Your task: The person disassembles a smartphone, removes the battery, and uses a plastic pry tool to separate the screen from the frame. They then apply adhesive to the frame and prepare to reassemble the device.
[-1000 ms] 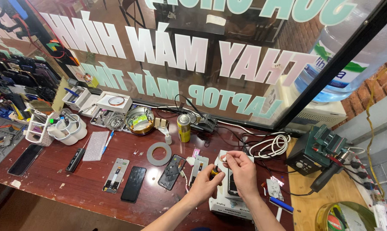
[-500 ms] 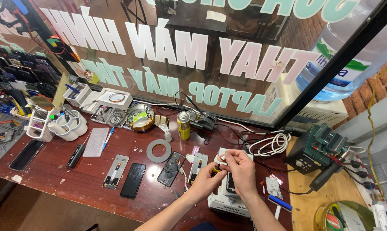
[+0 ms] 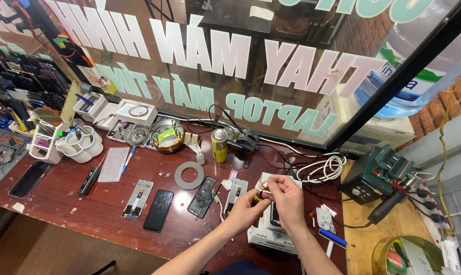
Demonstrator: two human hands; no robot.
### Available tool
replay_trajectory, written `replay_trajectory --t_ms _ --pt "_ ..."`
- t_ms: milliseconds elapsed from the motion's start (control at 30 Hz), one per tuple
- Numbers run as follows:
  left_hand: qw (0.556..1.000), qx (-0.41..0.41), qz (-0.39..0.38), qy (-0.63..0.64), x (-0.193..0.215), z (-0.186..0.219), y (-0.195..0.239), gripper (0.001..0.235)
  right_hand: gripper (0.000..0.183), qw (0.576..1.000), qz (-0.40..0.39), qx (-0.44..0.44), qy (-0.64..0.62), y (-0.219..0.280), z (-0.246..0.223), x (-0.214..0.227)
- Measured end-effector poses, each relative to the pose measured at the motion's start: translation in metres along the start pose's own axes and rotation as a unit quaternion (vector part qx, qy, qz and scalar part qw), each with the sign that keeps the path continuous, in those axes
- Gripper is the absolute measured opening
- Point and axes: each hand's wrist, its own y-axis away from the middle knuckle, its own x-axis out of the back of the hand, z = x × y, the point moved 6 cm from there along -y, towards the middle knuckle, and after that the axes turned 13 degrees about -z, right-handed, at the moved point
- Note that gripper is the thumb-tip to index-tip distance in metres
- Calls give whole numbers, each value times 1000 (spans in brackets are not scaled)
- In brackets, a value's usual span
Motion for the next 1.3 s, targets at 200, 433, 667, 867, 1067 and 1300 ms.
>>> replay_trajectory --t_ms 200,433,667,867,1067,1300 --pt "1000 -1 3 1 2 -4 -2 23 21 1000 8 0 -10 0 0 0" --pt "1000 -9 1 -8 3 -3 0 23 20 1000 -1 10 -17 -1 6 -1" --pt "1000 -3 6 -6 4 -1 1 23 19 1000 3 2 -18 -2 7 -2" --pt "1000 4 2 -9 5 1 2 23 19 1000 9 -4 -14 0 4 -4" --pt "1000 -3 3 -5 6 2 2 24 19 1000 7 -3 -11 -1 4 -5" --pt "1000 1 6 -15 8 1 5 24 19 1000 3 -3 -14 -2 8 -5"
